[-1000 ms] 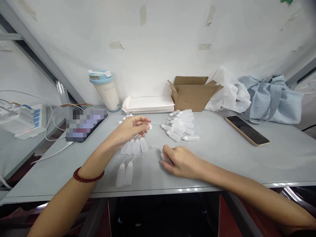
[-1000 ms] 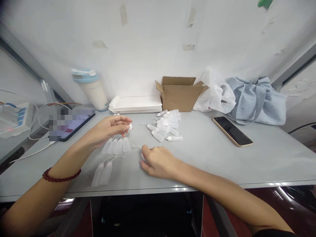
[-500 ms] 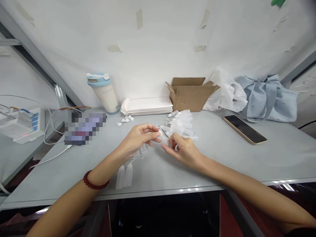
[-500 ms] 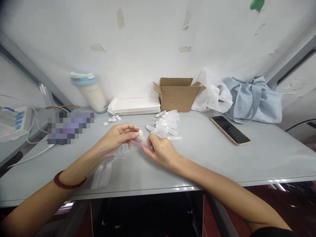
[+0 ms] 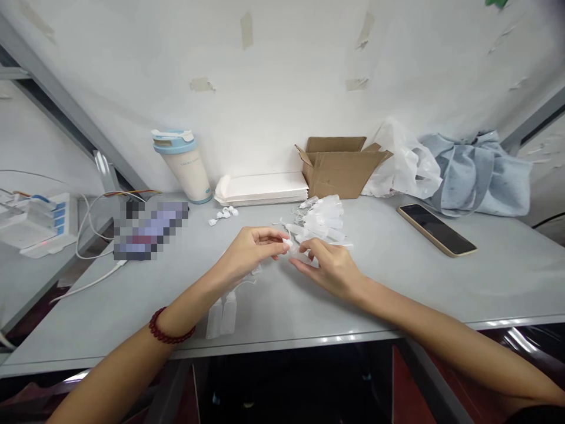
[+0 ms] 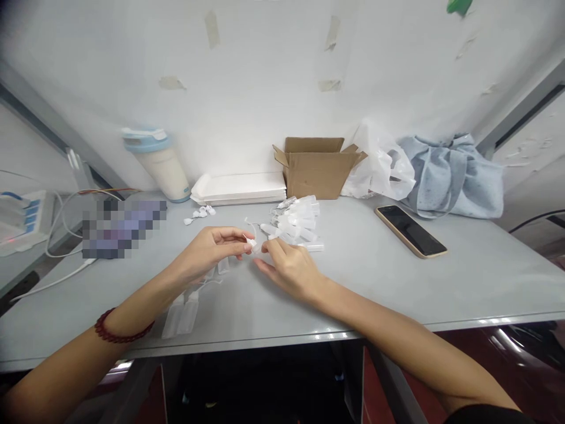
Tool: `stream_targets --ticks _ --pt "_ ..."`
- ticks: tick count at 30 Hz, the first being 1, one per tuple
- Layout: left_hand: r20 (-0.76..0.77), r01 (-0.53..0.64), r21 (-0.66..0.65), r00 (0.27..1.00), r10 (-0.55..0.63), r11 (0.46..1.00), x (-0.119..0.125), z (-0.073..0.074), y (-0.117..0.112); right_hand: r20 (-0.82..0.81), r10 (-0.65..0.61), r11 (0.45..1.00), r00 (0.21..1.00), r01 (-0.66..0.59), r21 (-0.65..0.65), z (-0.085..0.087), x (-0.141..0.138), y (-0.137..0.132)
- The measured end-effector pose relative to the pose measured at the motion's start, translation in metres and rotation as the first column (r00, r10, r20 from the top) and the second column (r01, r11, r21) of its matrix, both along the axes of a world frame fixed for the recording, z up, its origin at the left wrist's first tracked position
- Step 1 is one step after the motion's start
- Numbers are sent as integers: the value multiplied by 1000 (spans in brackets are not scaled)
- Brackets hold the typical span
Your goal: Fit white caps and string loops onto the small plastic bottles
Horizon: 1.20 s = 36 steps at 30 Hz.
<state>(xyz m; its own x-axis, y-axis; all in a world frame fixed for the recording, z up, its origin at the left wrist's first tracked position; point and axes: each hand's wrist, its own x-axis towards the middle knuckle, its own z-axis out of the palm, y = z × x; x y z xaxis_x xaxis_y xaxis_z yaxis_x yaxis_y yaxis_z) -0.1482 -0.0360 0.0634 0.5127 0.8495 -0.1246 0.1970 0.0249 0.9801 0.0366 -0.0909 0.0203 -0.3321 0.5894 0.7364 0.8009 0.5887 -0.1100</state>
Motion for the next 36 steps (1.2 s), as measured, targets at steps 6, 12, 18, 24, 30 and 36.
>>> stream_targets --ticks 6,12,18,24,30,36 --pt "0 -18 7 1000 18 1000 -2 -2 4 51 -14 991 999 7 134 4 1 2" --pt "36 11 1 999 -11 1000 -4 -3 6 71 4 987 997 -15 159 7 3 3" --pt "37 69 11 997 -69 998 -5 -2 5 37 46 989 998 -50 138 8 3 1" --pt "67 32 129 997 -41 991 -4 -4 2 -197 57 992 979 -77 -95 6 4 2" --pt "102 38 186 993 -58 982 -2 0 -2 -281 47 981 958 -97 -167 5 5 3" --pt "-11 57 49 998 -57 997 -1 2 2 -198 97 995 975 -101 -12 5 4 4"
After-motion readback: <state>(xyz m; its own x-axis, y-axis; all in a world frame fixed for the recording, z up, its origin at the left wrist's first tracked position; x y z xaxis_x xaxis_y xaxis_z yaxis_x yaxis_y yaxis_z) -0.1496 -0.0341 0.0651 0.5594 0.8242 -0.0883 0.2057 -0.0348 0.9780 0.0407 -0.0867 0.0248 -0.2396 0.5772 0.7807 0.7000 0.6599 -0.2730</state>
